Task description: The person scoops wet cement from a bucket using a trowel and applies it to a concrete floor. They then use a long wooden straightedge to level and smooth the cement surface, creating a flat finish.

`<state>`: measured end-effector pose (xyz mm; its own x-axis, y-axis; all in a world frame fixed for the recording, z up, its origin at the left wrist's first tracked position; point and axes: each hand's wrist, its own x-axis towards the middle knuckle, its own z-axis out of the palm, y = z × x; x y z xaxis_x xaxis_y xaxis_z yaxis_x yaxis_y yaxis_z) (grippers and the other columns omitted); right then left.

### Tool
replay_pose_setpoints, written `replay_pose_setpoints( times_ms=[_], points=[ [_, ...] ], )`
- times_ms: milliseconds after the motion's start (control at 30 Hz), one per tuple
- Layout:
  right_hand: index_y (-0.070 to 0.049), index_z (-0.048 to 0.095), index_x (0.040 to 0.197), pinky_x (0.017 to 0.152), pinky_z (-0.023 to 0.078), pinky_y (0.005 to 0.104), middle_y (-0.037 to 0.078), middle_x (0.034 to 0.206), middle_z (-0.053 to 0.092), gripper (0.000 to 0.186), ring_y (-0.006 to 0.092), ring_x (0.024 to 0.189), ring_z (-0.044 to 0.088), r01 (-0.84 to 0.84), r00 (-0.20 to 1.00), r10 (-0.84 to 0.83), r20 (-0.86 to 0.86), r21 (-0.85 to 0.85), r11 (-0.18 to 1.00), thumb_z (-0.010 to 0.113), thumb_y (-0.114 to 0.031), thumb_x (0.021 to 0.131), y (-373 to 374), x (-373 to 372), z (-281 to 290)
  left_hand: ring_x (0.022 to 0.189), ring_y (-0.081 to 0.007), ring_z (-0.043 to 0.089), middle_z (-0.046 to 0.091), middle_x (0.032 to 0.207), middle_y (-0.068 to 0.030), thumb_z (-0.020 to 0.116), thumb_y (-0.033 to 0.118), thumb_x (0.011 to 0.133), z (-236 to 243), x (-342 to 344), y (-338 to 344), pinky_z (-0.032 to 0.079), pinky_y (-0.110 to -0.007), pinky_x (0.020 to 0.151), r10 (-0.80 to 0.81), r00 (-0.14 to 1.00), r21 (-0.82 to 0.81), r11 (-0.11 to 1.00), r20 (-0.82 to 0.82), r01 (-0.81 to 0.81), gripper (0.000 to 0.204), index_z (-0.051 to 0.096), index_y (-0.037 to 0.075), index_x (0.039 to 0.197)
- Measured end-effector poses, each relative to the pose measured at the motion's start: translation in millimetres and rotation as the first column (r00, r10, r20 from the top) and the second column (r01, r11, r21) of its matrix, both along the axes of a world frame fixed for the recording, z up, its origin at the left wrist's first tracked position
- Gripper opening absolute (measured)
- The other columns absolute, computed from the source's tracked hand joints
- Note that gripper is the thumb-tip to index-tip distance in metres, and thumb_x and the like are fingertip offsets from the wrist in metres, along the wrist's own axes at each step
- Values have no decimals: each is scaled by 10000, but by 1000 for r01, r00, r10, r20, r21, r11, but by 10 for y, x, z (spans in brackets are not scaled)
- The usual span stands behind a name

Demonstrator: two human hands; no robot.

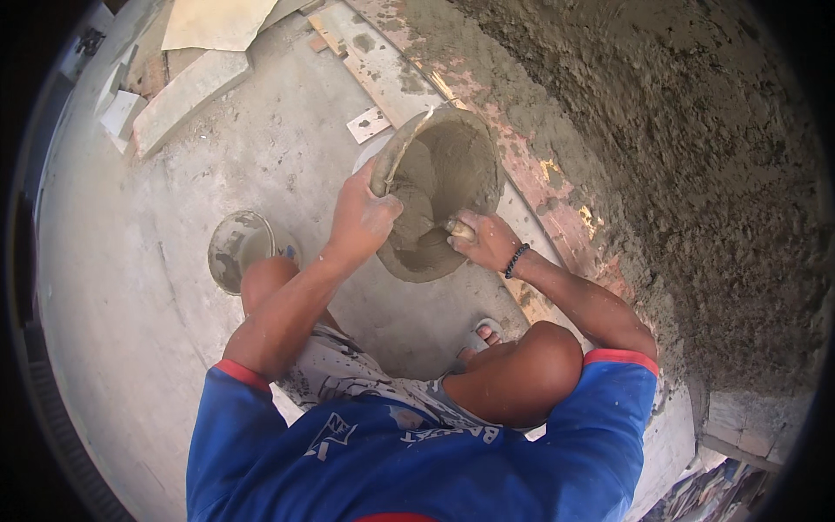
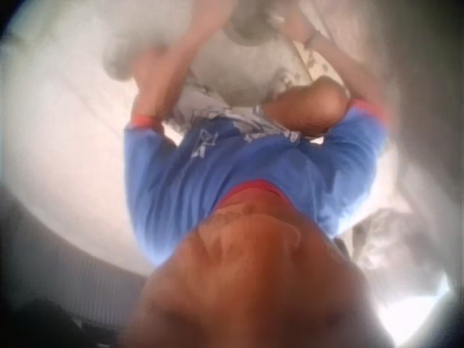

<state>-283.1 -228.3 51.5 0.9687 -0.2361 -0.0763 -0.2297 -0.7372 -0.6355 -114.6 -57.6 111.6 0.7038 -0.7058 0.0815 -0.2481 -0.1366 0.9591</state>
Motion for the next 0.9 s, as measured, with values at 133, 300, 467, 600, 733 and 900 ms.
replay_pose_setpoints(
  times_ms=[133,300,467,600,733,900],
  points=[
    [-27,587,1128,732,495,489,260,804,636,400,427,834,630,105,982,-119,-146,-98,990,627,-285,825,-183,-110,151,896,-230,616,646,1036,-124,499,-53,687,-19,65,-65,474,-322,829,-18,955,-122,992,-297,-20,586,522,-28,1272],
    [-10,561,1146,708,492,516,274,741,620,442,455,783,619,139,983,-158,-92,-192,972,618,-332,848,-400,-375,435,906,-165,583,618,1042,-87,473,-79,672,10,9,-131,467,-283,824,-21,881,-145,988,-472,-54,590,519,-42,1259],
    [-25,539,1107,714,496,485,233,786,633,415,427,803,632,197,977,-207,-51,-151,969,704,-241,793,-578,-640,861,898,-153,564,611,1054,-84,464,-94,677,29,-36,-216,465,-276,802,9,864,-27,999,-503,-26,605,510,-39,1278],
    [-34,540,1075,733,486,427,178,869,621,454,368,840,623,129,991,-131,-34,-65,990,786,-184,724,-660,-801,1475,851,-144,553,614,1033,-69,461,-105,684,143,-84,-152,456,-256,743,88,856,36,996,-510,-81,619,509,-34,1297],
    [-12,602,1096,709,477,358,109,838,627,428,211,793,612,62,994,-56,-96,63,996,777,-247,783,-955,-921,1705,730,-109,495,597,914,-25,465,-106,691,152,-58,-25,423,-237,667,166,853,68,986,-496,-152,621,513,-22,1304],
    [7,649,1019,595,488,354,100,762,611,354,175,677,583,554,829,-498,-253,257,792,704,-296,844,-1990,-1388,1327,709,-103,484,590,886,-20,470,-81,692,140,-119,-51,413,-236,644,197,854,68,980,-482,-187,564,549,-19,1247]
  ],
)
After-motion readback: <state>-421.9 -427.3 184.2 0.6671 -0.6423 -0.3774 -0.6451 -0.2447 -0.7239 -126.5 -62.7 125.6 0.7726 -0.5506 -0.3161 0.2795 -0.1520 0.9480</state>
